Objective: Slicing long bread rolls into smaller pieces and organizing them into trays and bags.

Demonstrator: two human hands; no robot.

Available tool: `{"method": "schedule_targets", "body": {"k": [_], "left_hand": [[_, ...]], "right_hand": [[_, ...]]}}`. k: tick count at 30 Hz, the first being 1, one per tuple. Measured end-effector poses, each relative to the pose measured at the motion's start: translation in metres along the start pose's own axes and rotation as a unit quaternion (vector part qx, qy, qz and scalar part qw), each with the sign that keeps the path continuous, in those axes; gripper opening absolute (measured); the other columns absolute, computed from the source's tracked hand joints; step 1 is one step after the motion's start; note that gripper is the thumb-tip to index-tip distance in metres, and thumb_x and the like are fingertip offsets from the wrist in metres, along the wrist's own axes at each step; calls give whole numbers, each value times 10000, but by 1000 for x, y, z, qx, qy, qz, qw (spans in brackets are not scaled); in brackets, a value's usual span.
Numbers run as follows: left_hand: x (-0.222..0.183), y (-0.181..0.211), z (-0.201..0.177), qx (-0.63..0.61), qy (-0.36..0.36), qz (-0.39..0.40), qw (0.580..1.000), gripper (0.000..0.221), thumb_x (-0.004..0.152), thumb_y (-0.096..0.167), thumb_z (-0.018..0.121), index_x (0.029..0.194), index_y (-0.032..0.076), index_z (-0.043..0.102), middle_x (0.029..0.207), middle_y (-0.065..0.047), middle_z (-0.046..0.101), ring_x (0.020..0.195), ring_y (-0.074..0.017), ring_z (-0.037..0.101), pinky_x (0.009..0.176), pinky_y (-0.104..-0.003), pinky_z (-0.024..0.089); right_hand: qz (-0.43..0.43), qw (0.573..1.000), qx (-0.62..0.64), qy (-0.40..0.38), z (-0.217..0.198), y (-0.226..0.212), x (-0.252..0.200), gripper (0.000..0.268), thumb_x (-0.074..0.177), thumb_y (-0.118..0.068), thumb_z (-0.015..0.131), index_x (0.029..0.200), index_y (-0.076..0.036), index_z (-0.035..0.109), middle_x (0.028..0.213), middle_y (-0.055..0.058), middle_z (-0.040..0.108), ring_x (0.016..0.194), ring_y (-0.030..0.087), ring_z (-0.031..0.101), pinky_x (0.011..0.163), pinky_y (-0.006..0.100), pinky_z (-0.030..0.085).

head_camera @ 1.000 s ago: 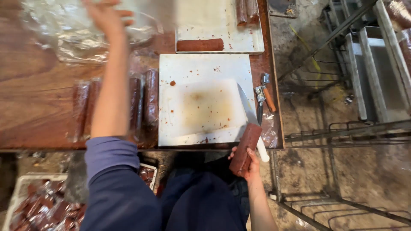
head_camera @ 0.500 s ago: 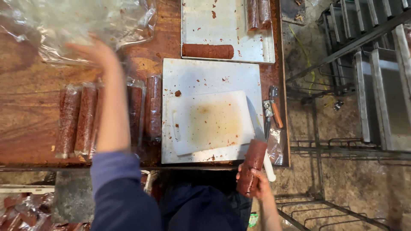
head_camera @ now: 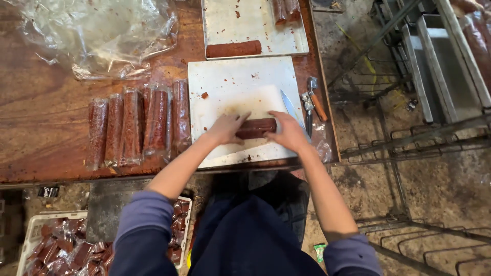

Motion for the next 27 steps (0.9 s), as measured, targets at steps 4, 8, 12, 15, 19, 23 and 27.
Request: {"method": "schedule_targets", "body": {"k": [4, 8, 12, 15, 19, 23, 27], "left_hand": [[-2, 22, -3, 15, 19, -21, 999, 887, 747, 619, 793, 1470, 258, 428, 1155, -50, 622, 1085, -306, 687, 907, -476, 555], [12, 27, 16, 43, 54, -48, 996, 777, 764, 620, 750, 1393, 266, 460, 1149, -20, 569, 1102, -266, 663, 898, -465, 515], [16, 21, 25, 42, 100, -96, 989, 900, 753, 612, 771, 1476, 234, 390, 1175, -56, 541, 1143, -289, 623, 931, -489, 484], [8, 22, 30, 17, 85, -117, 989, 906, 767, 601, 769, 1493, 215, 390, 1193, -75, 553, 1167, -303, 615, 931, -498, 488], [-4, 27, 17, -23, 86, -120, 989, 885, 797, 568, 752, 1509, 212, 364, 1168, -80, 535, 1153, -315, 610, 894, -483, 531], [-10, 34, 14, 2, 88, -103, 991, 851, 828, 536, 733, 1514, 185, 372, 1168, -91, 533, 1144, -307, 610, 894, -474, 546], [-15, 30, 5, -4, 80, -51, 995, 854, 851, 507, 724, 1534, 148, 359, 1191, -126, 547, 1143, -346, 611, 916, -506, 551]], "right_hand": [[191, 980, -41, 46, -18, 70, -68, 554, 830, -379, 774, 1347, -237, 633, 1163, 33, 713, 1148, 306, 676, 935, 519, 558], [262, 958, -100, -50, 28, 145, -100, 726, 752, -450, 778, 1413, -241, 564, 1330, 120, 599, 1191, 424, 637, 932, 620, 558], [261, 961, -85, -24, 23, 114, -112, 771, 814, -231, 699, 1503, -112, 375, 1325, 209, 537, 1211, 499, 593, 969, 647, 535], [286, 956, -59, 8, 20, 116, -117, 582, 841, -168, 622, 1381, -40, 448, 1230, 229, 596, 1145, 503, 638, 949, 622, 545], [279, 955, 45, 89, 16, 88, -104, 429, 878, -195, 561, 1231, 48, 585, 1097, 371, 673, 1117, 556, 637, 963, 645, 495], [208, 960, 140, 128, 3, 50, -67, 353, 871, -166, 559, 1183, -21, 640, 1127, 334, 667, 1169, 533, 611, 998, 604, 480], [191, 971, 122, 77, 24, 65, -41, 331, 890, -202, 558, 1181, -61, 629, 1320, 225, 556, 1243, 503, 560, 1059, 596, 446]]}}
Point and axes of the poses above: each hand's wrist, its own x-axis towards the middle knuckle, its own z-axis out of the palm, y = z × x, the point moved 7 cm from there along x, towards the middle knuckle
